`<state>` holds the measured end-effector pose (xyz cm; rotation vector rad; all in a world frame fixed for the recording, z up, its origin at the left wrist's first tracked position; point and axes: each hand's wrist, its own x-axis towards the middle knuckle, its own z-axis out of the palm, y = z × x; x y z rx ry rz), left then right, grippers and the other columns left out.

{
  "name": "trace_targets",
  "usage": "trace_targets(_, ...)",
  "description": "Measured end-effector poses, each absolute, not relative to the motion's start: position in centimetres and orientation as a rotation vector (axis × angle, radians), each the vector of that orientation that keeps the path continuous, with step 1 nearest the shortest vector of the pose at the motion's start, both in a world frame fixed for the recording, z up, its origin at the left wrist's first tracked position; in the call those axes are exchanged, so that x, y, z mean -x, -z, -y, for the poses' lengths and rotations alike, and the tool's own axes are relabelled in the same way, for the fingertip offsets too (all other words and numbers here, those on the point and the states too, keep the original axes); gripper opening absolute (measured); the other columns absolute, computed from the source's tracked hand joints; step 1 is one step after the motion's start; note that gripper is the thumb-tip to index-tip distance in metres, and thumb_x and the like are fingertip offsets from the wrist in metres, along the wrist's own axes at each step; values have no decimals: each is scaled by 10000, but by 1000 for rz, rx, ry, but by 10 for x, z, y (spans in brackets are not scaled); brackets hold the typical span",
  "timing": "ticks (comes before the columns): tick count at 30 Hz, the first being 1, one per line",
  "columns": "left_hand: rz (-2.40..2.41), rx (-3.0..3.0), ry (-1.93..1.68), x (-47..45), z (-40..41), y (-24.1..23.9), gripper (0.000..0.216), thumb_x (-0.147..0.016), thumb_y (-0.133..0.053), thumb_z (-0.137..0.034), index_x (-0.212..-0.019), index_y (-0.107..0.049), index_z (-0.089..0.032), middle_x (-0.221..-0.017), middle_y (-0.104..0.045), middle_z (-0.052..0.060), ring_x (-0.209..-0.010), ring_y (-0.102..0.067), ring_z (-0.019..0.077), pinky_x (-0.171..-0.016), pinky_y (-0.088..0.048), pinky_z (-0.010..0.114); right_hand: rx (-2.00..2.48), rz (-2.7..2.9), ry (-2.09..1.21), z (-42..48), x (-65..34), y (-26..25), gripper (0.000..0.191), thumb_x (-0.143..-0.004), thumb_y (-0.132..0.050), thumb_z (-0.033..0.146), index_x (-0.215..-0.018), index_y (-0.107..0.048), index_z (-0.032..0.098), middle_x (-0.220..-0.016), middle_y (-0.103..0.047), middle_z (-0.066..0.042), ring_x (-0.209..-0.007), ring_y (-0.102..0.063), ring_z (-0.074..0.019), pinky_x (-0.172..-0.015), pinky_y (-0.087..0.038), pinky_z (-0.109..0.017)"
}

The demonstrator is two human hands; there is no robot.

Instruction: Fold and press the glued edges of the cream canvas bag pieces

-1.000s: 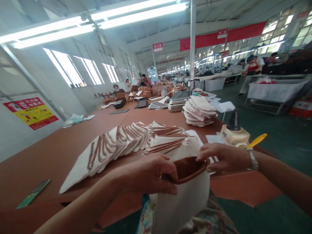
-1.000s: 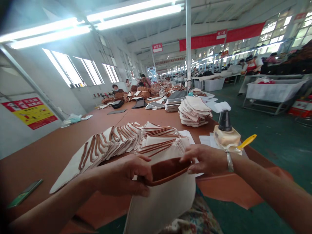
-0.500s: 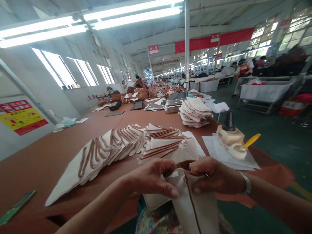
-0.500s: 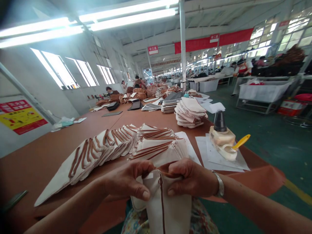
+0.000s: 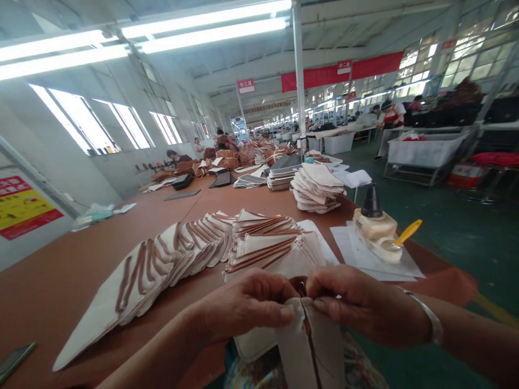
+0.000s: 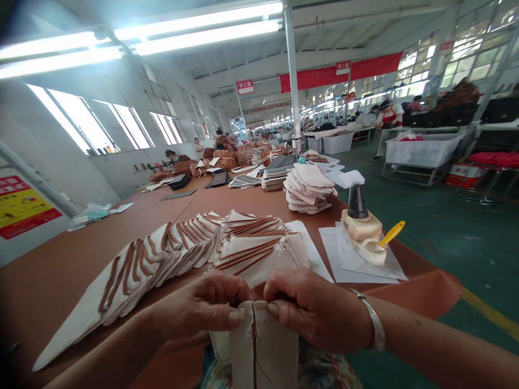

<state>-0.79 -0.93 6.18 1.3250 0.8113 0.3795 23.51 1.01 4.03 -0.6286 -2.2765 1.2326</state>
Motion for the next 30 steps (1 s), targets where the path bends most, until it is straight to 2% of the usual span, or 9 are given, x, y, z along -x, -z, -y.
trace_targets(3,-905,-1426,-382,3,9,-59,356,-828,-709,-447,-891,-669,-99,-767,-552,-1,-671,-425,89,-607,-314,208,640,2160,-1381,-6,-233,-35,180,-947,-504,307,-892,-582,154,-792,-526,-4,-715,-445,-129,-623,-365,-223)
trace_targets(7,-956,-1502,-372,-3,6,-59,401,-827,-692,-501,-869,-655,-104,-722,-518,-20,-629,-378,79,-551,-259,208,644,1966,-1584,-9,-230,-23,331,-924,-581,456,-855,-577,132,-726,-483,14,-657,-372,-109,-566,-306,-220)
trace_targets(12,-943,-1449,-379,-5,3,-56,442,-769,-738,-521,-883,-674,-99,-699,-517,-22,-617,-363,81,-551,-246,221,688,1949,-1567,-11,-227,-16,345,-932,-572,454,-843,-589,120,-737,-499,5,-679,-387,-112,-590,-312,-223)
trace_targets(18,-1083,-1379,-505,-15,1,-40,399,-646,-837,-451,-737,-650,-111,-617,-510,-44,-562,-352,71,-503,-210,226,709,1976,-1497,-11,-225,-13,305,-943,-524,413,-799,-535,144,-718,-466,13,-684,-383,-121,-605,-333,-229)
trace_targets(26,-1217,-1365,-551,-17,-2,-31,222,-671,-738,-321,-713,-686,-110,-559,-508,-40,-515,-341,73,-478,-226,224,697,1889,-1595,-20,-221,-2,321,-930,-514,442,-785,-498,157,-717,-423,21,-676,-350,-120,-600,-305,-229)
trace_targets(30,-1254,-1446,-496,-18,0,-31,218,-722,-689,-326,-742,-690,-109,-570,-494,-45,-501,-332,68,-443,-211,215,670,1849,-1686,-22,-221,2,327,-909,-564,475,-860,-515,155,-749,-433,23,-677,-354,-115,-588,-306,-222)
